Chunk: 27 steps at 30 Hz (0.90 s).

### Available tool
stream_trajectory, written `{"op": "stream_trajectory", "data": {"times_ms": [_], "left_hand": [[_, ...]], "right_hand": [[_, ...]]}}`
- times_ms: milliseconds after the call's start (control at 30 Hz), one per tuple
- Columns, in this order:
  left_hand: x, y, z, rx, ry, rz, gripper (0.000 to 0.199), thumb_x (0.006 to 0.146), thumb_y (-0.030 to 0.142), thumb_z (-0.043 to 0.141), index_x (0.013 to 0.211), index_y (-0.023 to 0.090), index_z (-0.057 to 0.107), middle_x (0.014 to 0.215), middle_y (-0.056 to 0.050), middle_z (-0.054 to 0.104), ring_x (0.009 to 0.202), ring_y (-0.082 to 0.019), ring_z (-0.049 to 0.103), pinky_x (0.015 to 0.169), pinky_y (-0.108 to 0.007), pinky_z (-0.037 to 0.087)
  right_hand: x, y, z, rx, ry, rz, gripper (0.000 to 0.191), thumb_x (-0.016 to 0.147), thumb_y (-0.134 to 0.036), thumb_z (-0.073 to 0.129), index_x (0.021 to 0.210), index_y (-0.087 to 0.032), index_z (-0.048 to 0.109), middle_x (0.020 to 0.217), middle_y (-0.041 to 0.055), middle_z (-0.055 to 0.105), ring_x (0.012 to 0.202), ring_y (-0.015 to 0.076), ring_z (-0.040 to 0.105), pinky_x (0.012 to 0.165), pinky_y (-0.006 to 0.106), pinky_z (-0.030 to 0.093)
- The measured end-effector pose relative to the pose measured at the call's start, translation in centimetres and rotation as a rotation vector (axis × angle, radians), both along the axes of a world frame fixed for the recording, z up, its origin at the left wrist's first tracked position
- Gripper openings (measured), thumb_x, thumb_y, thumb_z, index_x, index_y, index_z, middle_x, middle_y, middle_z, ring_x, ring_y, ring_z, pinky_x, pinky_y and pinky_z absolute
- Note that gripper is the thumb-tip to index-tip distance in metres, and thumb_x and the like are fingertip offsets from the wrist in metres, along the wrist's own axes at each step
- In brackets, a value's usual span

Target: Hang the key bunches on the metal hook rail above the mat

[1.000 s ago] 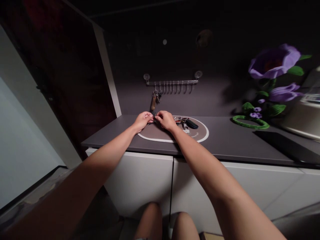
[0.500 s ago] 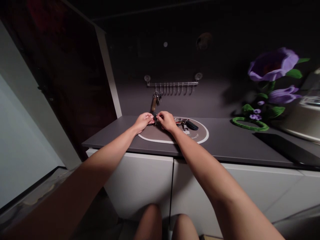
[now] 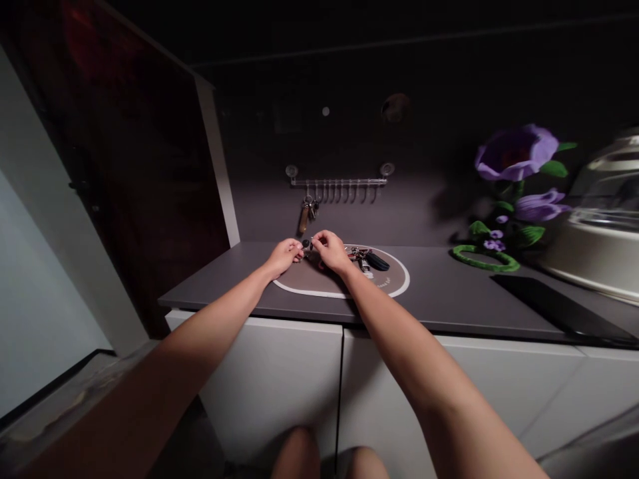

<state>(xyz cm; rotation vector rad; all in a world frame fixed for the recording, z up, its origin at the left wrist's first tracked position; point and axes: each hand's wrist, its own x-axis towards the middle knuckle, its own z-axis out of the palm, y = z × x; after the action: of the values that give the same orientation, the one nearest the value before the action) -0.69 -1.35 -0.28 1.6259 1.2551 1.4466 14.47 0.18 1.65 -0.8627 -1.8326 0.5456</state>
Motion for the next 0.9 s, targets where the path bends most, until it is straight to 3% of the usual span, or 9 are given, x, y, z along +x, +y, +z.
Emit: {"op": "stream_trajectory", "data": {"times_ms": [233,500,700,900], "left_hand": [[-0.1,0.3,-0.5,0.141,0.267,0.069,0.013,0.081,0.021,0.045,0.078,0.015,0.056,0.073,-0.002,0.061,0.068,-0.01,0.055,0.067,-0.023,0.043],[-0.1,-0.7,0.2,0.204,0.552,0.289,0.019,0.081,0.022,0.044,0.08,0.016,0.061,0.085,-0.006,0.063,0.079,-0.015,0.056,0.075,-0.026,0.042],[0.0,-1.1,0.4,0.151,0.659,0.404,0.023,0.083,0.02,0.041,0.083,0.017,0.063,0.09,-0.009,0.062,0.084,-0.017,0.056,0.077,-0.027,0.04],[-0.1,-0.8,0.2,0.104,0.649,0.438,0.022,0.082,0.018,0.042,0.082,0.017,0.063,0.091,-0.01,0.063,0.083,-0.018,0.058,0.076,-0.027,0.04]], "right_hand": [[0.2,1.1,-0.2,0.049,0.053,0.025,0.024,0.072,-0.039,0.053,0.078,-0.015,0.054,0.075,0.0017,0.057,0.067,0.0113,0.05,0.067,0.025,0.041],[0.2,1.7,0.2,0.015,0.108,-0.001,0.032,0.069,-0.047,0.054,0.075,-0.016,0.055,0.069,0.0008,0.057,0.063,0.0112,0.049,0.062,0.024,0.04],[0.4,3.2,2.4,-0.056,0.262,-0.03,0.032,0.065,-0.046,0.058,0.071,-0.015,0.055,0.066,0.0006,0.056,0.059,0.0096,0.048,0.058,0.023,0.041],[0.2,5.9,5.4,-0.072,0.33,-0.116,0.027,0.066,-0.04,0.057,0.072,-0.013,0.057,0.064,0.0005,0.056,0.056,0.008,0.047,0.053,0.02,0.039]]}}
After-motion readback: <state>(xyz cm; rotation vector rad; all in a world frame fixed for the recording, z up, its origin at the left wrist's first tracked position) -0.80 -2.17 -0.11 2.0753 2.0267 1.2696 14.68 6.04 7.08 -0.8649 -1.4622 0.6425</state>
